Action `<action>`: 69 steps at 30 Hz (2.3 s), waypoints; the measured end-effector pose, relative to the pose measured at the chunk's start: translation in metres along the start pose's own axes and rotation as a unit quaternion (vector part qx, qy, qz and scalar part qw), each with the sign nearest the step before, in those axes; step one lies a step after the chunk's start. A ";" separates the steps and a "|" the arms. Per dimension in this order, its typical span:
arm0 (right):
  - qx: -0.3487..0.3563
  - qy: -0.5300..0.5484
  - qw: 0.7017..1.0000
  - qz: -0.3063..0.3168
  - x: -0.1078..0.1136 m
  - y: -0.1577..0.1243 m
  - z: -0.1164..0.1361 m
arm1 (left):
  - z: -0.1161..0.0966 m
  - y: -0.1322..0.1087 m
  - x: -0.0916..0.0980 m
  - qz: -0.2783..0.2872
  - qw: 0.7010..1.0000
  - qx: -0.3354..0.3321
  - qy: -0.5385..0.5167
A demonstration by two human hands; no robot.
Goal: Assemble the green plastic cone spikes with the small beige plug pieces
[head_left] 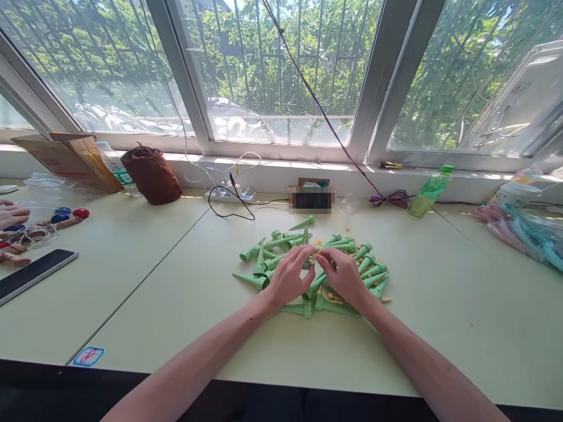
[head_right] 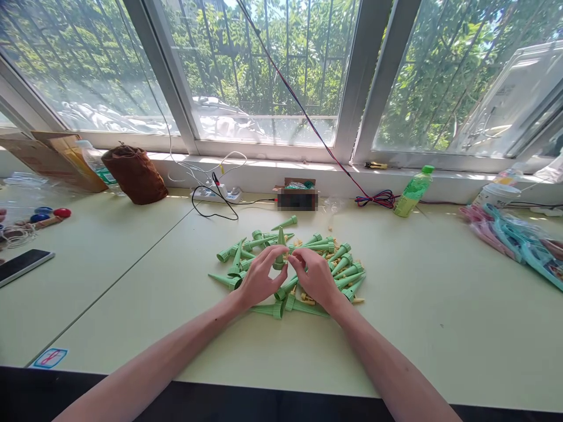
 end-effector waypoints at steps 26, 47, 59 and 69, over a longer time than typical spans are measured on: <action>0.022 -0.026 0.999 0.022 -0.002 0.000 0.002 | 0.003 -0.002 -0.003 -0.002 1.000 0.007 -0.014; 0.004 -0.037 0.999 0.034 -0.005 0.000 0.000 | 0.002 -0.002 -0.005 0.012 1.000 0.002 -0.026; 0.024 -0.005 0.999 0.038 -0.004 -0.001 0.002 | 0.006 -0.002 -0.006 0.018 0.999 0.022 -0.024; 0.000 -0.042 0.998 0.051 -0.008 0.000 -0.001 | 0.004 -0.002 -0.007 0.017 0.999 0.006 -0.027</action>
Point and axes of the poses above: each hand's wrist, its own y-axis towards the middle knuckle, its own x-axis out of the back of the hand, z = x × y, the point moved 4 cm from there along y, towards the middle knuckle, and after that the axes turned 14 degrees about z, right-handed, at the moved point
